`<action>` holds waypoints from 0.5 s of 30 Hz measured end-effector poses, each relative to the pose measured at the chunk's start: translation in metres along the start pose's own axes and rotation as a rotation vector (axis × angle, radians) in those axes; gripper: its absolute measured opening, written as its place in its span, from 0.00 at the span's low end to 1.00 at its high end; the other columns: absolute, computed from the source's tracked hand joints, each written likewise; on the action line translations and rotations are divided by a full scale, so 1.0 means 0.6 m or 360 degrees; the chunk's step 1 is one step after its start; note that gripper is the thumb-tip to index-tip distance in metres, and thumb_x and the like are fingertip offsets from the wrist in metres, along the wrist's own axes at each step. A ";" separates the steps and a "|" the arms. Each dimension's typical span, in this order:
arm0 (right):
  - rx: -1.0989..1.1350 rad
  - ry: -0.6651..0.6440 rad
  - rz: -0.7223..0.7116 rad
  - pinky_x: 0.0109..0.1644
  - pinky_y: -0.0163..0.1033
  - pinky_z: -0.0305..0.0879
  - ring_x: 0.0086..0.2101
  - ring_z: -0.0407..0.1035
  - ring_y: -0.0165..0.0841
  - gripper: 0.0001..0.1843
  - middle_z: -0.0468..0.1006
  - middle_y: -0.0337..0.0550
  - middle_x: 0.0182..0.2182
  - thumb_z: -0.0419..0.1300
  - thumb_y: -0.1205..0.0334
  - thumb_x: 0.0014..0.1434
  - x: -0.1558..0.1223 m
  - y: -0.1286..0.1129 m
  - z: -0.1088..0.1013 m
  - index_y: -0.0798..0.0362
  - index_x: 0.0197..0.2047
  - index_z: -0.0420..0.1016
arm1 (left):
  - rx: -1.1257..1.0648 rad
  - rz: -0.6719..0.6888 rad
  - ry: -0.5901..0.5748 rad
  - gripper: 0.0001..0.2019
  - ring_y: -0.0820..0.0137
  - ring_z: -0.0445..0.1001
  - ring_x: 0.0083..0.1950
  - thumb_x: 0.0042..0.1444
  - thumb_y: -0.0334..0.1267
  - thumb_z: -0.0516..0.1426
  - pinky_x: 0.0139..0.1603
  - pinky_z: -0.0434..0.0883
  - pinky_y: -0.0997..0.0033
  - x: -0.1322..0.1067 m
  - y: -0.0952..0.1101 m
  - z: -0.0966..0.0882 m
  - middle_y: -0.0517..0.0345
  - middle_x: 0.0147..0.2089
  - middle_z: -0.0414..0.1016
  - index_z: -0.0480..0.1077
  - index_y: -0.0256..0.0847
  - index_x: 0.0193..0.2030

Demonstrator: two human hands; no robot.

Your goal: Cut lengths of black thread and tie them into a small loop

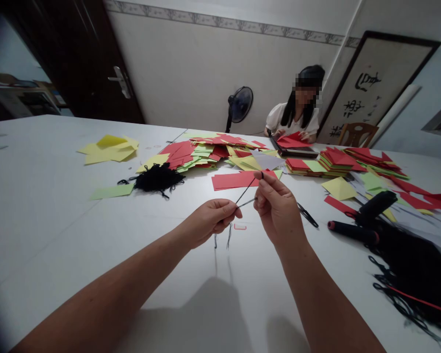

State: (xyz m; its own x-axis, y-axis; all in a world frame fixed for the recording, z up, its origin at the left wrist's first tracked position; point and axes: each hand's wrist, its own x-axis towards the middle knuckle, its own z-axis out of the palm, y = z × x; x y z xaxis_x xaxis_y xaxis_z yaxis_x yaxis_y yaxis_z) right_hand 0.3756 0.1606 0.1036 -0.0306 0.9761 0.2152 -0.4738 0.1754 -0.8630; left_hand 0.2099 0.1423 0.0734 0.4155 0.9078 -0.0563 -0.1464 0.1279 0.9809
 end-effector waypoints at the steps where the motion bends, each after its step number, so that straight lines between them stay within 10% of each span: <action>1: 0.0011 0.0009 0.0011 0.21 0.25 0.53 0.21 0.55 0.21 0.17 0.62 0.28 0.16 0.77 0.58 0.41 0.000 0.000 0.000 0.49 0.36 0.84 | 0.0012 -0.0011 0.0010 0.17 0.82 0.43 0.20 0.57 0.51 0.60 0.22 0.43 0.74 0.000 0.000 0.000 0.70 0.22 0.54 0.72 0.37 0.32; 15: 0.0038 -0.0069 0.0263 0.19 0.23 0.51 0.19 0.53 0.19 0.19 0.60 0.28 0.14 0.80 0.57 0.34 -0.005 -0.020 0.001 0.51 0.31 0.82 | 0.0297 0.0140 0.0318 0.19 0.80 0.49 0.24 0.57 0.52 0.58 0.25 0.47 0.71 0.012 -0.013 -0.010 0.59 0.35 0.71 0.79 0.38 0.40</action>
State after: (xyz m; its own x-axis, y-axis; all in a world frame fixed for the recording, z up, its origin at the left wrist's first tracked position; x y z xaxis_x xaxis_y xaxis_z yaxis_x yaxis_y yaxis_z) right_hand 0.3807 0.1552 0.1137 -0.1476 0.9848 0.0912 -0.4799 0.0094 -0.8773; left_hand 0.2090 0.1502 0.0640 0.2208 0.9752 0.0129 0.0014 -0.0135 0.9999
